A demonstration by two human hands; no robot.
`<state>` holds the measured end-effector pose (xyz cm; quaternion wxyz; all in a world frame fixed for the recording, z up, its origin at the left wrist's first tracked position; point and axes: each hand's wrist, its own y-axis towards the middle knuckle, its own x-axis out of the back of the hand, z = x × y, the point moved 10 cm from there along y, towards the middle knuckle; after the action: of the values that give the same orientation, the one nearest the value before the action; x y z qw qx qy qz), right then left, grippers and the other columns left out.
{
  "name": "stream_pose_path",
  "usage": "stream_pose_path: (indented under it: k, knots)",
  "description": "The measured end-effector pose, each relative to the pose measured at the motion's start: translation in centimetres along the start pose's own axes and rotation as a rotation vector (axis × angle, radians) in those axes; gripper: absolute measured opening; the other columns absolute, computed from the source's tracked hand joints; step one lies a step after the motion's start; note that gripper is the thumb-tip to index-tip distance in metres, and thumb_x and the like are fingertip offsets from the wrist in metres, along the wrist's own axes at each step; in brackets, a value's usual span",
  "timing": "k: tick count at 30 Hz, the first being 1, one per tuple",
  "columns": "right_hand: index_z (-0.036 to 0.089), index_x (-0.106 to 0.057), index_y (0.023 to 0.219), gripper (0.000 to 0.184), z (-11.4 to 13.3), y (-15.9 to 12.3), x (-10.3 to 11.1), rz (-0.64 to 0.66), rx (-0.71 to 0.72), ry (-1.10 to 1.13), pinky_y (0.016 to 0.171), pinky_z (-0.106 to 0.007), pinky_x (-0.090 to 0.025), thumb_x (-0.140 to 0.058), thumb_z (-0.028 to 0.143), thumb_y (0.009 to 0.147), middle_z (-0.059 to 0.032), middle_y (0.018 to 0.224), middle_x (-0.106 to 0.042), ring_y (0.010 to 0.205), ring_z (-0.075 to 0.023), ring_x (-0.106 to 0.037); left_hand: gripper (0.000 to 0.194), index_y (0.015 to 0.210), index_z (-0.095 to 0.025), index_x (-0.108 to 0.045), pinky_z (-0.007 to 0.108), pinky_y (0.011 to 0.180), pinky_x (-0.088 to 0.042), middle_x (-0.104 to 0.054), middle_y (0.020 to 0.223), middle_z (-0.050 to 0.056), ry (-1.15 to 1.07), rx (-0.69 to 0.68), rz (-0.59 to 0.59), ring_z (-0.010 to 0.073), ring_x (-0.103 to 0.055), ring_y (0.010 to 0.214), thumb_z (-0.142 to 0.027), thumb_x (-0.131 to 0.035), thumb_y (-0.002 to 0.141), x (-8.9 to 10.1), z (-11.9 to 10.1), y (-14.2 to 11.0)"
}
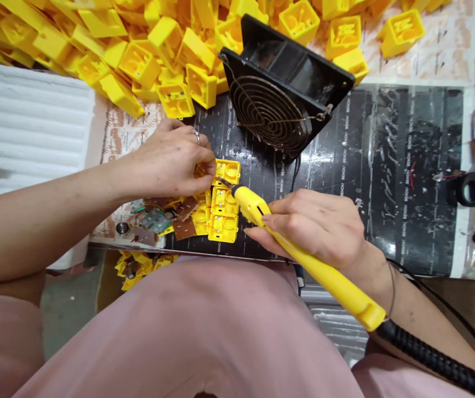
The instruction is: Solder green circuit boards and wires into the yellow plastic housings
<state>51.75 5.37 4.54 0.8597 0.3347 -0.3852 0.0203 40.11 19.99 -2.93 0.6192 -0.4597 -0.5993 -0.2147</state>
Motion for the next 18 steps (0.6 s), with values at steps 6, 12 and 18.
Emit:
stream_pose_path:
  k: [6,12,18]
  knots:
    - [0.024,-0.067,0.099,0.028,0.3,0.3,0.7,0.015,0.075,0.042,0.064,-0.022,-0.066,-0.092,0.017,0.088,0.0009,0.082,-0.077,0.067,-0.0131,-0.075,0.018,0.083,-0.023,-0.076,0.053,0.12,-0.04,-0.075,0.092,0.004,-0.018,0.021,0.092,0.0321,-0.069,0.12,-0.031,-0.061,0.088,-0.3,0.1,0.4]
    - [0.024,-0.065,0.095,0.025,0.1,0.7,0.4,0.043,0.062,-0.028,0.067,-0.017,-0.065,-0.088,0.015,0.091,0.0022,0.079,-0.076,0.069,-0.0103,-0.074,0.018,0.081,-0.023,-0.075,0.051,0.12,-0.041,-0.073,0.086,0.002,-0.012,-0.022,0.087,0.0304,-0.07,0.115,-0.031,-0.06,0.087,-0.2,0.0,0.8]
    - [0.026,-0.071,0.091,0.016,-0.9,-0.1,1.1,0.06,-0.117,0.027,0.072,-0.023,-0.066,-0.075,0.033,0.105,0.0006,0.078,-0.075,0.073,-0.0117,-0.075,0.024,0.085,-0.023,-0.077,0.049,0.115,-0.045,-0.073,0.084,0.002,0.028,-0.081,0.068,0.0281,-0.071,0.11,-0.036,-0.057,0.088,-0.2,-0.2,0.9]
